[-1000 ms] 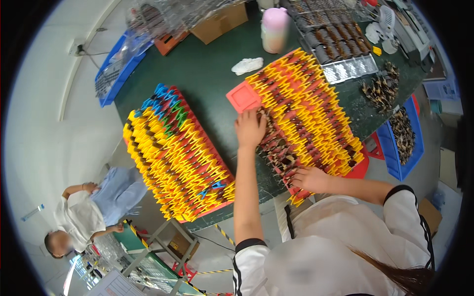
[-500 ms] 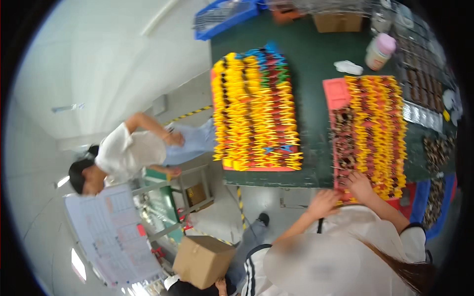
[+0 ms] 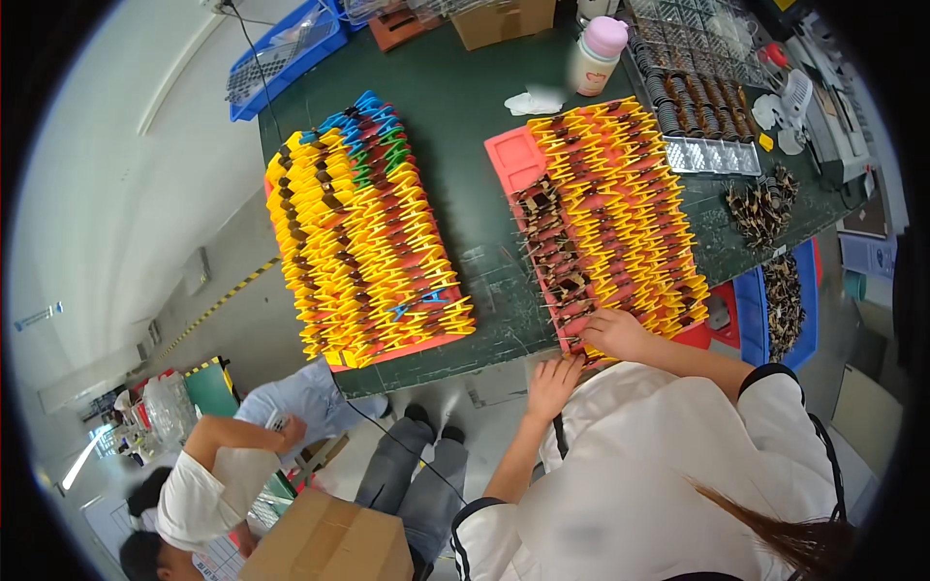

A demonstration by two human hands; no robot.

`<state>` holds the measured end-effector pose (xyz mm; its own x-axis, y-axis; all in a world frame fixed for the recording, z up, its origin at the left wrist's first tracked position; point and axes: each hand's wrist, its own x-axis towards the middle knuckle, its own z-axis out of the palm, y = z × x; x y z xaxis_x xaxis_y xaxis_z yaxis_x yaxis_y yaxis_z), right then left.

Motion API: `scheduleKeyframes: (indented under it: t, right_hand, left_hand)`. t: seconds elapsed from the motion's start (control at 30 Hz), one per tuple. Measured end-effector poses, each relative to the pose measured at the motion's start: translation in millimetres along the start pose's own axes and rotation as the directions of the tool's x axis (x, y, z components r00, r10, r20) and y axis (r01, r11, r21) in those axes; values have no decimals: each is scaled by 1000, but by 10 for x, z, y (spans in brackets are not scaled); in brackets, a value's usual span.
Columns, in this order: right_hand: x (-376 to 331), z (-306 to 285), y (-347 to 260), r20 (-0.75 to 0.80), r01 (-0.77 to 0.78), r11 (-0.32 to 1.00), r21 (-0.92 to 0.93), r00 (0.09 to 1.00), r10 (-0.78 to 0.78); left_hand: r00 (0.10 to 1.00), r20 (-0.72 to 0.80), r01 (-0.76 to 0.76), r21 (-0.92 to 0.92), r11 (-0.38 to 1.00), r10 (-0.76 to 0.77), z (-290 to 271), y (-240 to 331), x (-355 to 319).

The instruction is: The recorder is seen sorting and assembling small colored electronic components into various trays and molds at a factory workbench.

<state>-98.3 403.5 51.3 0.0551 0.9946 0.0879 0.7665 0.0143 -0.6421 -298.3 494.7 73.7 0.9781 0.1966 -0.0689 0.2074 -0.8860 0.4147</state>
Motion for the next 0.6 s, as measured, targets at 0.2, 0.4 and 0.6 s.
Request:
scheduleKeyframes:
  t: [0.2,0.4,0.6]
  right_hand:
    - [39,-7,-102,20,-24,1000,1,999,24]
    - [22,45,-47,225,-76,997,29,972,68]
    - [-3,70,-8,269,-33,996,86,963,8]
  left_hand:
    - [999,40,-33,60,998,31,-55,2,89]
    - [1000,5,16,-79,997,-15,-68,-29,47]
    - [994,61,96,-86,992,-91,-26,1,141]
